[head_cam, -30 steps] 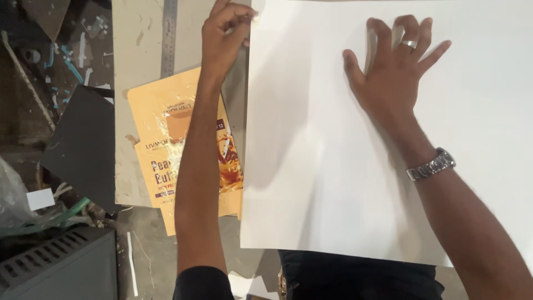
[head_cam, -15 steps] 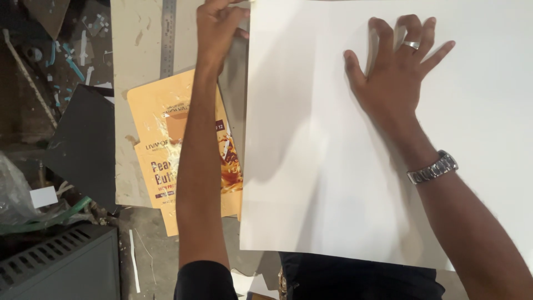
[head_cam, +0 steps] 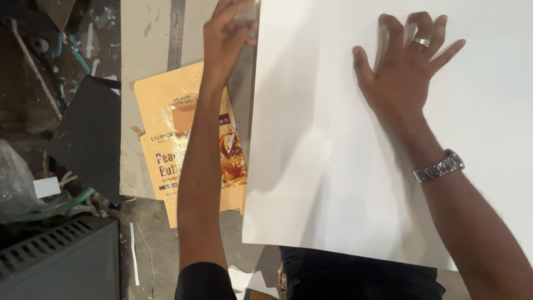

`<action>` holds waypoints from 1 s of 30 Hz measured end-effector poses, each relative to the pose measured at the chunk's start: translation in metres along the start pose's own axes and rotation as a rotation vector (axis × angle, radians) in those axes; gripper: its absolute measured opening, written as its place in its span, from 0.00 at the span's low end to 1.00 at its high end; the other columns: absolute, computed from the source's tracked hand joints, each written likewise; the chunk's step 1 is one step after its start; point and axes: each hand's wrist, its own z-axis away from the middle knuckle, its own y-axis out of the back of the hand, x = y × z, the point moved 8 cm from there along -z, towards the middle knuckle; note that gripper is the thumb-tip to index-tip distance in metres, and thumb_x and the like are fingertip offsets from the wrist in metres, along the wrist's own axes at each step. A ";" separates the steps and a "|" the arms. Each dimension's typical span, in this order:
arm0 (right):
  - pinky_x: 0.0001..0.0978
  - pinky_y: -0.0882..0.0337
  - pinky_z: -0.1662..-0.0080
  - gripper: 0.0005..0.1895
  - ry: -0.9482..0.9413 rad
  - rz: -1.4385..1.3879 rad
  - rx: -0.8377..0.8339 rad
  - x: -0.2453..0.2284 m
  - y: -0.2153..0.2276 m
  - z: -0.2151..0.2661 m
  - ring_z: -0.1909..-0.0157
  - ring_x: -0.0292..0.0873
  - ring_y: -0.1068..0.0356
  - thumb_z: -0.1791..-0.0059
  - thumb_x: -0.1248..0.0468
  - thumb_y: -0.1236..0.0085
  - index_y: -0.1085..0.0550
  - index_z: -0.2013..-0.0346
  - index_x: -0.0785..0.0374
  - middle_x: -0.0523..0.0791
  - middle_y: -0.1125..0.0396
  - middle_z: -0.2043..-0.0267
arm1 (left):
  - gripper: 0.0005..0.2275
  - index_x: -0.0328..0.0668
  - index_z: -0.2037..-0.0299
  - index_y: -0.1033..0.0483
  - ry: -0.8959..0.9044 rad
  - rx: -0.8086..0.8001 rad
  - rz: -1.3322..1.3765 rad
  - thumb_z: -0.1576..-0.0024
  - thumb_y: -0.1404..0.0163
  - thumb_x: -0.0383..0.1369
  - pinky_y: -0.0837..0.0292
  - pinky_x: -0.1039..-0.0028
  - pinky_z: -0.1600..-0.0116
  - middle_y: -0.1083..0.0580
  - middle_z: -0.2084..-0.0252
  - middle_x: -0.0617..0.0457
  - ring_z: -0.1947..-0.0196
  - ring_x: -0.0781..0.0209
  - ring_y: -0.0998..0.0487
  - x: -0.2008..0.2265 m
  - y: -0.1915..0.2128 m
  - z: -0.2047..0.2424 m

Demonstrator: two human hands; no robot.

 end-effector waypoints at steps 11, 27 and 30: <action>0.85 0.74 0.33 0.31 -0.023 -0.003 0.002 0.005 -0.003 0.000 0.20 0.71 0.67 0.39 0.45 0.44 0.38 0.29 0.59 0.58 0.51 0.27 | 0.12 0.35 0.52 0.15 -0.087 -0.071 -0.212 0.40 0.50 0.15 0.14 0.79 0.61 0.39 0.27 0.40 0.53 0.65 0.17 -0.012 0.002 0.014; 0.86 0.78 0.36 0.41 0.013 -0.104 0.026 0.006 0.001 -0.003 0.24 0.77 0.70 0.40 0.44 0.48 0.45 0.21 0.65 0.72 0.61 0.25 | 0.10 0.37 0.62 0.17 -0.105 -0.034 -0.476 0.46 0.45 0.13 0.17 0.78 0.59 0.33 0.29 0.41 0.58 0.63 0.17 0.058 -0.015 0.243; 0.83 0.73 0.34 0.41 -0.068 -0.037 -0.048 0.012 -0.006 -0.007 0.25 0.78 0.69 0.39 0.41 0.48 0.47 0.23 0.65 0.71 0.58 0.26 | 0.16 0.36 0.57 0.17 -0.173 -0.058 -0.436 0.52 0.48 0.13 0.18 0.72 0.48 0.35 0.28 0.41 0.55 0.61 0.18 0.071 -0.016 0.295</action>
